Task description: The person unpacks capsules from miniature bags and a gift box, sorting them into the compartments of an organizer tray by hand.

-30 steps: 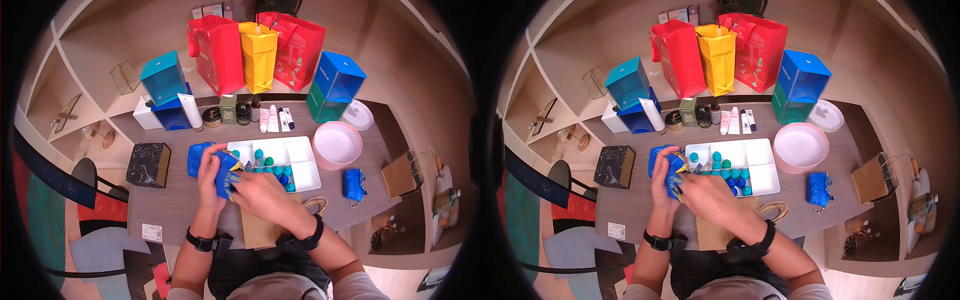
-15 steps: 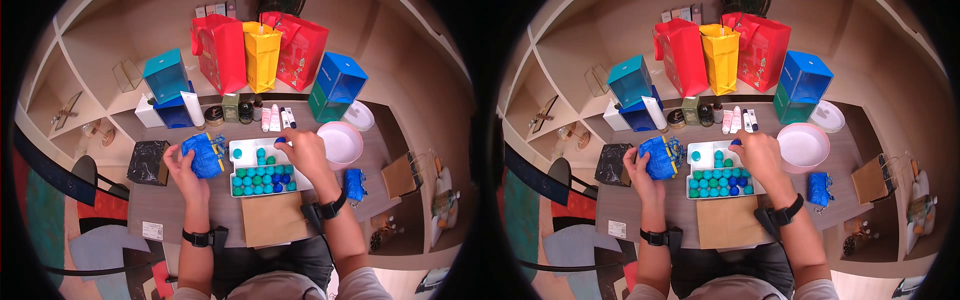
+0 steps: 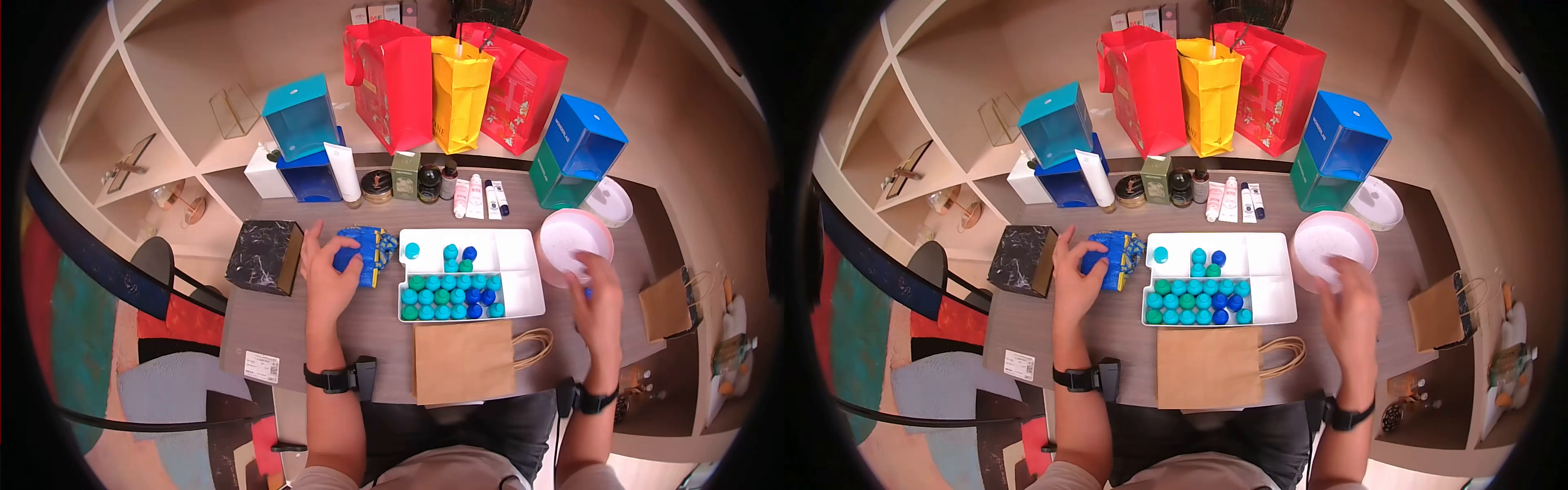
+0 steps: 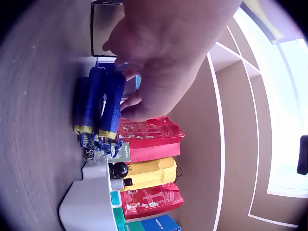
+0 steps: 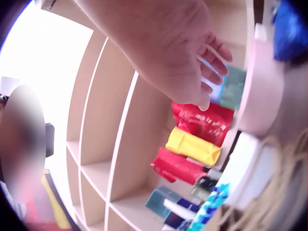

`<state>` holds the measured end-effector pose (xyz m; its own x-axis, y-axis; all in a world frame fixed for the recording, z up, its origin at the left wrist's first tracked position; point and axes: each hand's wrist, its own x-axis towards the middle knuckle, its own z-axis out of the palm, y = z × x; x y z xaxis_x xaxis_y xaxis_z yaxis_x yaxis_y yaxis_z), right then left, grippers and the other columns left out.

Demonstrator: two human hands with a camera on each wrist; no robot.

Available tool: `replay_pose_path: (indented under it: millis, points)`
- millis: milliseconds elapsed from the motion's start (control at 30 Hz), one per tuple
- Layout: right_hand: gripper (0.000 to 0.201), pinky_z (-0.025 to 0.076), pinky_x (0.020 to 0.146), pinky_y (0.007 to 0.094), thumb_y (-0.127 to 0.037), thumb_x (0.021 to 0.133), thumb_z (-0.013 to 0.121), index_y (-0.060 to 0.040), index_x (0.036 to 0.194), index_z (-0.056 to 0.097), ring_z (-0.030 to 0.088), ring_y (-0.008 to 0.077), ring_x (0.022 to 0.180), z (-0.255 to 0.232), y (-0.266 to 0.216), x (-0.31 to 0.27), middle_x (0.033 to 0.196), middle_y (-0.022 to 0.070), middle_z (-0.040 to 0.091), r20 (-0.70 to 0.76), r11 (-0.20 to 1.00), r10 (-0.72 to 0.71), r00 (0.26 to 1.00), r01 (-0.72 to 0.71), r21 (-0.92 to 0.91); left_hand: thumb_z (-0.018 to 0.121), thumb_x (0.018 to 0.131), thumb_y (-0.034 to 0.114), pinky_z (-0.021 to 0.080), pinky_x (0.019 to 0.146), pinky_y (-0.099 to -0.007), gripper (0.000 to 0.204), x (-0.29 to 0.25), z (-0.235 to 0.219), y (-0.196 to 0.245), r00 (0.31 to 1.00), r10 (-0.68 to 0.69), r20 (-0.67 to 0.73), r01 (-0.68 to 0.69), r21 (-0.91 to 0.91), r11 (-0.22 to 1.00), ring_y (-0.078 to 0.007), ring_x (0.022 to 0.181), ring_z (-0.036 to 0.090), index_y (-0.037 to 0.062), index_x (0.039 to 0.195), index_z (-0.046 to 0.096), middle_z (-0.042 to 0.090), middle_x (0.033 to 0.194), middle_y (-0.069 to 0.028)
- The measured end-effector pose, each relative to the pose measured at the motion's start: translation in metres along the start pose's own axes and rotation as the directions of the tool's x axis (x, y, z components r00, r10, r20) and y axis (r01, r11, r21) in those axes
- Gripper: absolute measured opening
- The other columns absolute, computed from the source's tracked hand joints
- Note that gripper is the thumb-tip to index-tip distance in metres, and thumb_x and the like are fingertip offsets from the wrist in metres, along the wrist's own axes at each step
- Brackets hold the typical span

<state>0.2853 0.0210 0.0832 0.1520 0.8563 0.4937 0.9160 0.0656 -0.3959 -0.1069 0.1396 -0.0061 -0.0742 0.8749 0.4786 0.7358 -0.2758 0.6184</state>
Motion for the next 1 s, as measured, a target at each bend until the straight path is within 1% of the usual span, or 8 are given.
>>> replay_pose_path:
  millis: [233, 433, 500, 633, 700, 833, 933, 1000]
  points:
    - [0.086, 0.047, 0.102, 0.0487, -0.02, 0.084, 0.084, -0.0046, 0.155, 0.037, 0.059, 0.046, 0.117, -0.011, 0.099, -0.105, 0.133, 0.0274, 0.061, 0.021, 0.942, 0.313, 0.95, -0.307, -0.138, 0.076, 0.089, 0.019, 0.033, 0.113, -0.055, 0.047, -0.001, 0.005, 0.005, 0.953, -0.226, 0.204, 0.2, 0.141, 0.97, -0.0389, 0.138, 0.045, 0.0233, 0.135, 0.069, 0.05, 0.147, -0.0188]
    - [0.05, 0.054, 0.083, 0.0373, -0.013, 0.086, 0.082, -0.0012, 0.125, 0.053, 0.068, 0.0259, 0.091, -0.022, 0.094, -0.104, 0.099, 0.0171, 0.068, 0.04, 0.889, 0.44, 0.897, -0.441, 0.123, 0.076, 0.091, 0.019, 0.036, 0.112, -0.0507, 0.045, 0.003, 0.009, 0.001, 0.985, -0.174, 0.011, 0.171, 0.132, 0.976, -0.0374, 0.136, 0.047, 0.017, 0.135, 0.068, 0.049, 0.147, -0.0181]
    - [0.035, 0.055, 0.072, 0.034, -0.015, 0.09, 0.079, -0.0001, 0.113, 0.058, 0.068, 0.0212, 0.079, -0.023, 0.099, -0.106, 0.085, 0.0127, 0.069, 0.062, 0.876, 0.469, 0.881, -0.473, 0.093, 0.075, 0.092, 0.018, 0.038, 0.111, -0.0447, 0.041, 0.006, 0.008, 0.0, 0.95, 0.043, -0.31, -0.034, 0.034, 0.999, -0.0354, 0.136, 0.048, 0.0129, 0.132, 0.068, 0.047, 0.148, -0.018]
    - [0.013, 0.053, 0.068, 0.0248, -0.013, 0.105, 0.063, -0.0029, 0.1, 0.058, 0.065, 0.0087, 0.077, -0.032, 0.092, -0.102, 0.083, 0.0033, 0.067, 0.056, 0.723, 0.49, 0.87, -0.442, 0.532, 0.074, 0.095, 0.018, 0.046, 0.101, -0.037, 0.037, -0.02, -0.041, 0.072, 0.972, -0.039, -0.233, -0.023, -0.256, 0.966, -0.0283, 0.13, 0.055, 0.0077, 0.129, 0.066, 0.055, 0.142, -0.0181]
    - [0.013, 0.054, 0.072, 0.0262, -0.013, 0.105, 0.064, -0.0023, 0.101, 0.057, 0.066, 0.0118, 0.08, -0.033, 0.052, -0.092, 0.087, 0.0054, 0.067, -0.162, 0.644, 0.44, 0.883, -0.185, 0.742, 0.07, 0.099, 0.019, 0.047, 0.098, -0.0376, 0.044, -0.044, -0.046, 0.095, 0.96, -0.088, 0.265, 0.266, -0.771, 0.579, -0.0251, 0.13, 0.056, 0.0068, 0.139, 0.058, 0.058, 0.14, -0.0156]
    - [0.01, 0.054, 0.077, 0.0276, -0.007, 0.099, 0.068, -0.0031, 0.105, 0.062, 0.067, 0.013, 0.082, -0.018, -0.036, -0.093, 0.092, 0.0054, 0.069, 0.04, 0.527, 0.277, 0.96, -0.187, 0.829, 0.062, 0.104, 0.022, 0.053, 0.094, -0.0385, 0.052, -0.095, -0.03, 0.145, 0.753, 0.274, 0.598, 0.638, -0.766, -0.079, -0.0247, 0.117, 0.065, 0.007, 0.15, 0.043, 0.064, 0.132, -0.0134]
    - [0.033, 0.057, 0.073, 0.0355, 0.001, 0.088, 0.076, -0.0029, 0.12, 0.068, 0.072, 0.0215, 0.083, 0.002, -0.084, -0.091, 0.101, 0.0141, 0.074, 0.236, 0.658, -0.228, 0.945, -0.029, 0.752, 0.065, 0.1, 0.04, 0.054, 0.097, -0.0429, 0.071, -0.117, -0.026, 0.165, 0.805, -0.117, 0.582, 0.575, -0.813, -0.086, -0.0308, 0.124, 0.062, 0.0054, 0.155, 0.035, 0.058, 0.137, -0.0209]
    - [0.035, 0.057, 0.072, 0.0372, -0.001, 0.088, 0.076, -0.0049, 0.122, 0.068, 0.071, 0.0292, 0.079, 0.012, -0.104, -0.092, 0.094, 0.0144, 0.072, 0.228, 0.647, -0.395, 0.89, 0.093, 0.757, 0.066, 0.1, 0.041, 0.054, 0.098, -0.0437, 0.071, -0.123, -0.032, 0.122, 0.806, -0.072, 0.587, 0.578, -0.808, -0.113, -0.031, 0.126, 0.06, 0.0063, 0.155, 0.036, 0.058, 0.137, -0.0198]
